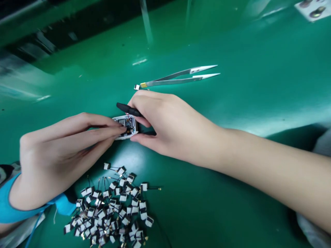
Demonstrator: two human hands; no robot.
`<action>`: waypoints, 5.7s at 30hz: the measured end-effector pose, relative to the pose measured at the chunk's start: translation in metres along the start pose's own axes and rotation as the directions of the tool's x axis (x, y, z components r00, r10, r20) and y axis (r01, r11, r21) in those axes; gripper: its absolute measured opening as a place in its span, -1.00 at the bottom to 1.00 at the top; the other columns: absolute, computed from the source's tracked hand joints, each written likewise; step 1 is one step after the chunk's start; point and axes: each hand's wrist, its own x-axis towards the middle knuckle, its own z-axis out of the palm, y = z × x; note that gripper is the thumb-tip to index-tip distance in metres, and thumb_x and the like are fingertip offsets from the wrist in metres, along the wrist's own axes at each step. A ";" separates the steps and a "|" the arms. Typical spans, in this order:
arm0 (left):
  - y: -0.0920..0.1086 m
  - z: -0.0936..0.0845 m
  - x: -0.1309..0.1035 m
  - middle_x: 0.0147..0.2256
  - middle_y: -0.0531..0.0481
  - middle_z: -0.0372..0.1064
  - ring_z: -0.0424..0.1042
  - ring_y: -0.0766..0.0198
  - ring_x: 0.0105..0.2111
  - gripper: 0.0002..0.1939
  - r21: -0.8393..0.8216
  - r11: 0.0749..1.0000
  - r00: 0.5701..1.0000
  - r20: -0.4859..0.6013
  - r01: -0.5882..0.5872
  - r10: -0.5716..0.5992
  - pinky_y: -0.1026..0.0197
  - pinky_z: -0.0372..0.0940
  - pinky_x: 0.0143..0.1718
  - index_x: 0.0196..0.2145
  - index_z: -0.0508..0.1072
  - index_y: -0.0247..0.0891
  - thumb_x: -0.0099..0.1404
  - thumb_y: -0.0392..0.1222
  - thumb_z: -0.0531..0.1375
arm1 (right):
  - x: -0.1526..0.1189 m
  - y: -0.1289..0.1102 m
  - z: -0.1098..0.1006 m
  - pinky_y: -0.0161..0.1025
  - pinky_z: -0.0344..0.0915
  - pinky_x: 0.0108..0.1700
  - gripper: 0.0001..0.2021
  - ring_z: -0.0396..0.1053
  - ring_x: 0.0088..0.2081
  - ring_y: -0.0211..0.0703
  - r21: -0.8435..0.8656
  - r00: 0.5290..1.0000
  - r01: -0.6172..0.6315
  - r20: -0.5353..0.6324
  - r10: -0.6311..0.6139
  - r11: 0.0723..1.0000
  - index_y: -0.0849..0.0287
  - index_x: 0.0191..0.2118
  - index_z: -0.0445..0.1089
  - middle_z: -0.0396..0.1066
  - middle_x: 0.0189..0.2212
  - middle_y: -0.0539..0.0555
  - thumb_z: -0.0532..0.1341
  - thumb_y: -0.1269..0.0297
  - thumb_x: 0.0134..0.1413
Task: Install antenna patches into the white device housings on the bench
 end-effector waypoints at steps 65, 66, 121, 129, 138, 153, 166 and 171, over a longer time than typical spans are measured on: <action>-0.008 0.006 0.000 -0.34 0.02 0.33 0.31 0.35 -0.36 -0.84 -0.008 0.995 0.995 -0.011 -0.103 0.103 0.32 0.25 -0.35 -0.29 0.40 -0.22 0.23 -0.31 0.03 | -0.008 -0.018 -0.012 -0.56 0.35 -0.39 -0.95 0.37 -0.46 -0.47 0.111 0.937 -0.121 -0.315 0.150 0.987 0.18 -0.37 0.34 0.41 -0.44 -0.10 0.17 0.39 -0.02; -0.008 0.006 0.000 -0.34 0.02 0.33 0.31 0.35 -0.36 -0.84 -0.005 0.994 0.994 -0.009 -0.105 0.105 0.32 0.25 -0.35 -0.30 0.41 -0.23 0.23 -0.31 0.03 | -0.007 -0.020 -0.012 -0.58 0.34 -0.39 -0.95 0.37 -0.45 -0.47 0.084 0.928 -0.108 -0.348 0.131 0.991 0.17 -0.38 0.34 0.42 -0.45 -0.12 0.19 0.39 -0.05; -0.012 0.016 -0.001 -0.34 -0.02 0.33 0.26 0.29 -0.27 -0.85 -0.052 0.984 0.982 -0.095 -0.169 0.164 0.26 0.24 -0.20 -0.34 0.40 -0.31 0.23 -0.33 0.03 | -0.001 -0.017 0.020 -0.43 0.20 -0.57 -0.83 0.26 -0.58 -0.38 0.132 0.914 0.073 -0.405 -0.014 0.989 0.17 -0.53 0.05 0.24 -0.61 -0.06 0.09 0.46 -0.04; -0.006 0.005 -0.007 -0.28 -0.03 0.33 0.30 0.28 -0.27 -0.74 -0.086 0.996 0.999 0.042 -0.027 0.031 0.22 0.25 -0.22 -0.15 0.36 -0.25 0.27 -0.18 -0.03 | -0.006 -0.011 0.014 -0.39 0.34 -0.40 -0.88 0.33 -0.45 -0.37 0.322 0.861 -0.064 -0.461 0.216 0.945 0.18 -0.40 0.05 0.22 -0.43 0.01 0.04 0.30 0.06; -0.026 -0.015 0.005 0.06 -0.01 0.12 0.03 0.18 0.09 -0.24 -0.359 0.932 0.968 0.210 -0.051 0.134 0.05 -0.01 0.13 0.16 -0.14 -0.15 0.07 -0.39 0.13 | -0.007 -0.015 0.000 -0.41 0.26 -0.38 -0.93 0.28 -0.42 -0.36 -0.122 0.992 -0.004 -0.123 -0.011 0.993 0.22 -0.38 0.23 0.29 -0.46 0.00 0.05 0.37 0.06; -0.021 0.014 0.002 -0.16 -0.01 0.34 0.37 0.34 -0.21 -0.22 -0.606 0.792 0.994 0.107 0.072 -0.008 0.31 0.29 -0.11 0.11 -0.03 -0.21 -0.02 -0.29 0.27 | -0.002 -0.037 0.009 -0.28 0.05 -0.45 -0.83 0.14 -0.50 -0.23 -0.658 0.939 0.188 -0.098 -0.330 0.729 0.30 -0.49 0.31 0.20 -0.56 0.06 0.02 0.47 0.02; -0.012 0.014 0.001 -0.23 -0.01 0.36 0.39 0.33 -0.28 -0.26 -0.668 0.736 0.994 0.080 0.110 -0.077 0.28 0.31 -0.15 0.03 0.08 -0.24 -0.09 -0.28 0.31 | -0.001 -0.028 0.011 -0.33 0.13 -0.40 -0.78 0.18 -0.44 -0.28 -0.569 0.927 0.193 -0.160 -0.338 0.799 0.28 -0.47 0.34 0.27 -0.52 0.06 0.01 0.38 0.09; -0.010 0.015 -0.001 -0.25 0.00 0.36 0.39 0.34 -0.32 -0.31 -0.659 0.743 0.989 0.015 0.121 -0.148 0.26 0.32 -0.20 -0.01 0.09 -0.22 -0.08 -0.28 0.30 | -0.002 -0.030 0.010 -0.31 0.19 -0.36 -0.77 0.24 -0.38 -0.24 -0.495 0.938 0.160 -0.192 -0.288 0.854 0.33 -0.39 0.35 0.32 -0.46 0.11 -0.04 0.45 0.10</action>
